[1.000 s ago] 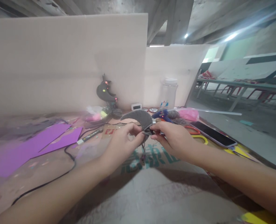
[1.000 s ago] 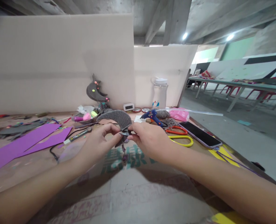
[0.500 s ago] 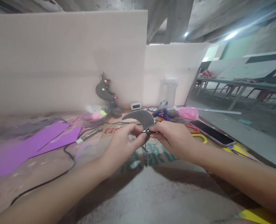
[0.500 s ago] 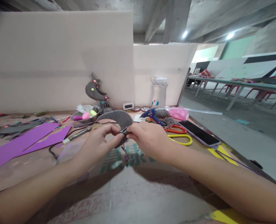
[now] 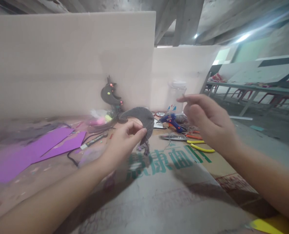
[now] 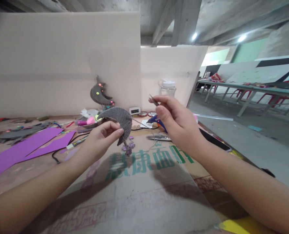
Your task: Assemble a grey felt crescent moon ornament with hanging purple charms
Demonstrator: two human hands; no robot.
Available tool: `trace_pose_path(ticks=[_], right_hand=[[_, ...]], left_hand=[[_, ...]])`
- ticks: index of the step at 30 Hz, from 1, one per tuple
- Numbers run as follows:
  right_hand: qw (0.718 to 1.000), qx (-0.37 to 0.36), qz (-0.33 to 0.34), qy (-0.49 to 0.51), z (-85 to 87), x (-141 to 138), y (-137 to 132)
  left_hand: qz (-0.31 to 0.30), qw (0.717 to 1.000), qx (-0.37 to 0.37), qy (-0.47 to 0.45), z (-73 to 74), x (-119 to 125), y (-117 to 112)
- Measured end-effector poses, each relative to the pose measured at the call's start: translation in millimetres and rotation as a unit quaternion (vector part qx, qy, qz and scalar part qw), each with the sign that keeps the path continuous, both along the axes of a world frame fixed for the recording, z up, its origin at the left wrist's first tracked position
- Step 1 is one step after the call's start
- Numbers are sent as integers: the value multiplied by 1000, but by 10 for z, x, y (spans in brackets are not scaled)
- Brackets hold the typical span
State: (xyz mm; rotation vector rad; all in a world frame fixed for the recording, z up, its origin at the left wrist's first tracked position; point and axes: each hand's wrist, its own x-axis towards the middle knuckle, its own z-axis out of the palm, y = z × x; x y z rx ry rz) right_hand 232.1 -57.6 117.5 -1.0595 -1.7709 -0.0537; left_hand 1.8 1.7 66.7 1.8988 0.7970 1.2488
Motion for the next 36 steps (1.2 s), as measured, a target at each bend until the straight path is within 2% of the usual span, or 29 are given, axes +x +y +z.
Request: trace_pose_path(ticks=[3, 6, 10, 13, 16, 18, 21, 23, 25, 29, 33, 36], right_hand=[[991, -94, -21, -91, -39, 28, 170], [965, -172, -6, -197, -210, 58, 356], [935, -239, -18, -261, -454, 105, 533], [916, -233, -7, -325, -536, 133, 603], [912, -170, -8, -373, -529, 130, 604], [931, -147, 2, -335, -483, 96, 547], [958, -193, 54, -206, -369, 12, 399], [948, -263, 94, -153, -292, -40, 306], [943, -293, 106, -115, -244, -78, 250], [954, -275, 111, -50, -263, -147, 206], [951, -224, 213, 11, -334, -251, 109], [945, -216, 242, 23, -350, -318, 25]], left_hand=[[7, 1000, -13, -7, 7, 1, -21], [10, 1000, -25, -13, 47, -5, -52], [33, 999, -40, -8, 145, -38, -102], [65, 998, -22, 1, 217, -65, -146], [76, 997, -2, 7, 259, -76, -178], [73, 997, 4, 7, 273, -81, -186], [67, 998, 11, 4, 297, -103, -183], [68, 997, 21, 6, 318, -124, -177], [72, 997, 30, 5, 332, -136, -173], [58, 998, 1, -3, 280, -94, -166], [8, 1000, -21, 1, 157, -13, -168], [-1, 1000, -23, 4, 114, 9, -200]])
